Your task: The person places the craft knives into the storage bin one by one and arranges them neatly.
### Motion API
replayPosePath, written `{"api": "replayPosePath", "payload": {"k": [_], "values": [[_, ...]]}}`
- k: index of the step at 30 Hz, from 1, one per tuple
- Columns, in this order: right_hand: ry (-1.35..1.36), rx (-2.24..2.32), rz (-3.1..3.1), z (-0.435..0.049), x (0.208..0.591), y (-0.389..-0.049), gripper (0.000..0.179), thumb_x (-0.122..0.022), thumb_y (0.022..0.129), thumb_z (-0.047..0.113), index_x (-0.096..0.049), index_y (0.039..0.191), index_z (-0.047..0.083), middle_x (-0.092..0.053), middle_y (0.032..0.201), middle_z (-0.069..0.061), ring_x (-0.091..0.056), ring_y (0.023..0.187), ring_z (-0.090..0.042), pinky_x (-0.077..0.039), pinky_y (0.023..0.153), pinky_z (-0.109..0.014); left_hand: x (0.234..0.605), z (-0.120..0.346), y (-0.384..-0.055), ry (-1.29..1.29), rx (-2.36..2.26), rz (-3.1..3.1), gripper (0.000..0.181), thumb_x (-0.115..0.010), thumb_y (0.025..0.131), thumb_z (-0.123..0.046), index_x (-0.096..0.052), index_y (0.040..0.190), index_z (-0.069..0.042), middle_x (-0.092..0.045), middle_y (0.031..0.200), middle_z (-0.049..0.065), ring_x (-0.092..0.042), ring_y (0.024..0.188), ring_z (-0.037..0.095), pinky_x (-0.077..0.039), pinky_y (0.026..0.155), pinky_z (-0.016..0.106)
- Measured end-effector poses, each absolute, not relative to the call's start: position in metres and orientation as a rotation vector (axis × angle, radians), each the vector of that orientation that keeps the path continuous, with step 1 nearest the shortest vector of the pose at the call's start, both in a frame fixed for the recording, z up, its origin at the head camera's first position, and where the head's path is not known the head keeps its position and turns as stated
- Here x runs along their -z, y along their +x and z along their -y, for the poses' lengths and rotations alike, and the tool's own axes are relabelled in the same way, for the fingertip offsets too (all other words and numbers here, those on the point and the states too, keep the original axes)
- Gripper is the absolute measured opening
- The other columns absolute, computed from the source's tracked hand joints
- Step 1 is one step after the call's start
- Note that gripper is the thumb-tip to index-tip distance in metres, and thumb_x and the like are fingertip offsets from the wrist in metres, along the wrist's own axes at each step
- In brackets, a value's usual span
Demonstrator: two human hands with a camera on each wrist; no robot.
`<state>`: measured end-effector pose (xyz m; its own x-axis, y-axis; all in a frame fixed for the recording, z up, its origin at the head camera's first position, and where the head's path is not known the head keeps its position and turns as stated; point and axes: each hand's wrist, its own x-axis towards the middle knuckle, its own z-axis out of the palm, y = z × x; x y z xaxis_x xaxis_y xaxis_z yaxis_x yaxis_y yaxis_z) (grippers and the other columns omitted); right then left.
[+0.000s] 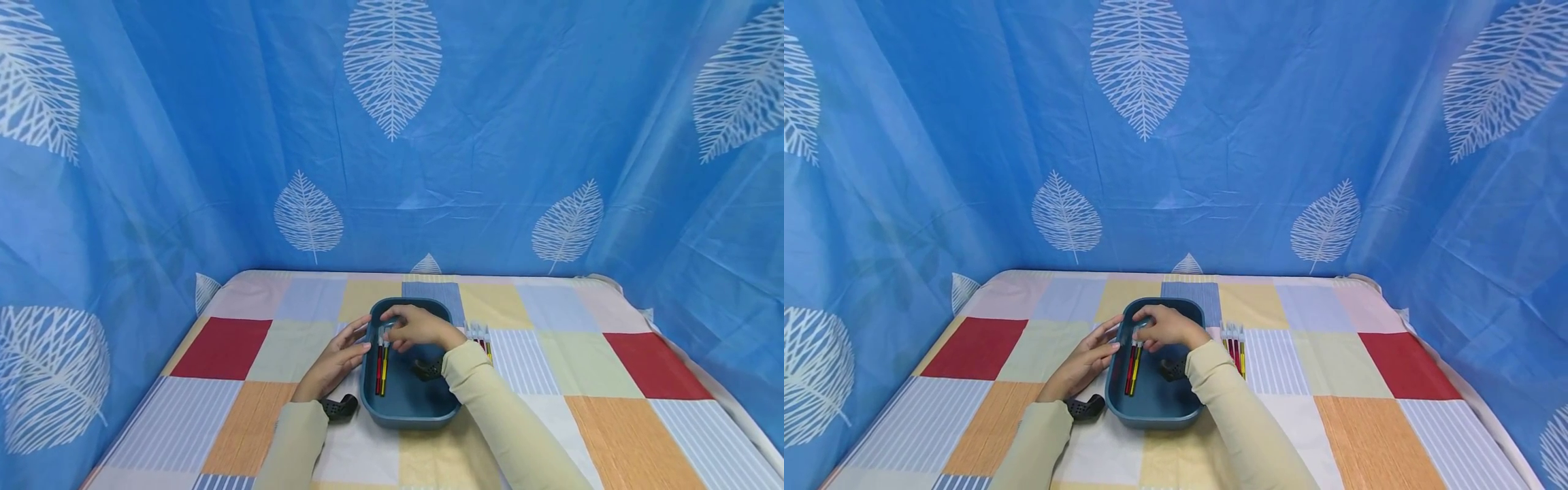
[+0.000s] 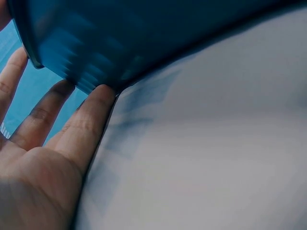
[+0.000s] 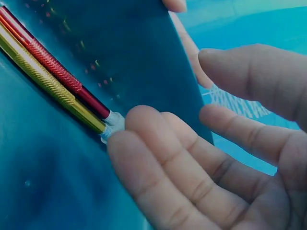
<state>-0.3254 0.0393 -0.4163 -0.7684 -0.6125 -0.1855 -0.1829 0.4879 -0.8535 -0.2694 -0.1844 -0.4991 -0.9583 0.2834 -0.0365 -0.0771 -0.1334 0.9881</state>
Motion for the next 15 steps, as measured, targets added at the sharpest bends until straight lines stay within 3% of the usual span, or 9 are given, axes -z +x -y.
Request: {"api": "replayPosePath", "payload": {"k": [4,10,15], "values": [[-0.746,1.189,-2.253,-0.047,0.415,-0.322,0.046,-0.069,0.106,0.012,-0.058,0.146,-0.007,-0.073,0.106,-0.02,-0.076,0.09,-0.025,-0.067,0.084,-0.041,0.498,0.184,-0.268,0.234,-2.184,-1.899,0.069,-0.058,0.109,-0.007,-0.029,0.171,-0.007,-0.022,0.174,0.03,-0.038,0.156,0.046,-0.031,0.126,0.055],[-0.808,1.245,-2.273,-0.057,0.416,-0.318,0.042,-0.068,0.106,0.012,-0.061,0.143,-0.008,-0.074,0.106,-0.017,-0.076,0.09,-0.024,-0.067,0.082,-0.04,0.497,0.183,-0.267,0.233,-2.185,-1.903,0.068,-0.057,0.109,-0.006,-0.029,0.171,-0.007,-0.023,0.174,0.03,-0.038,0.156,0.046,-0.031,0.127,0.055],[-0.843,1.426,-2.228,-0.067,0.42,-0.317,0.042,-0.064,0.107,0.008,-0.058,0.143,-0.012,-0.07,0.115,-0.032,-0.076,0.097,-0.039,-0.066,0.085,-0.045,0.498,0.183,-0.267,0.224,-2.18,-1.917,0.068,-0.058,0.108,-0.006,-0.03,0.171,-0.007,-0.025,0.173,0.03,-0.039,0.155,0.046,-0.032,0.126,0.056]]}}
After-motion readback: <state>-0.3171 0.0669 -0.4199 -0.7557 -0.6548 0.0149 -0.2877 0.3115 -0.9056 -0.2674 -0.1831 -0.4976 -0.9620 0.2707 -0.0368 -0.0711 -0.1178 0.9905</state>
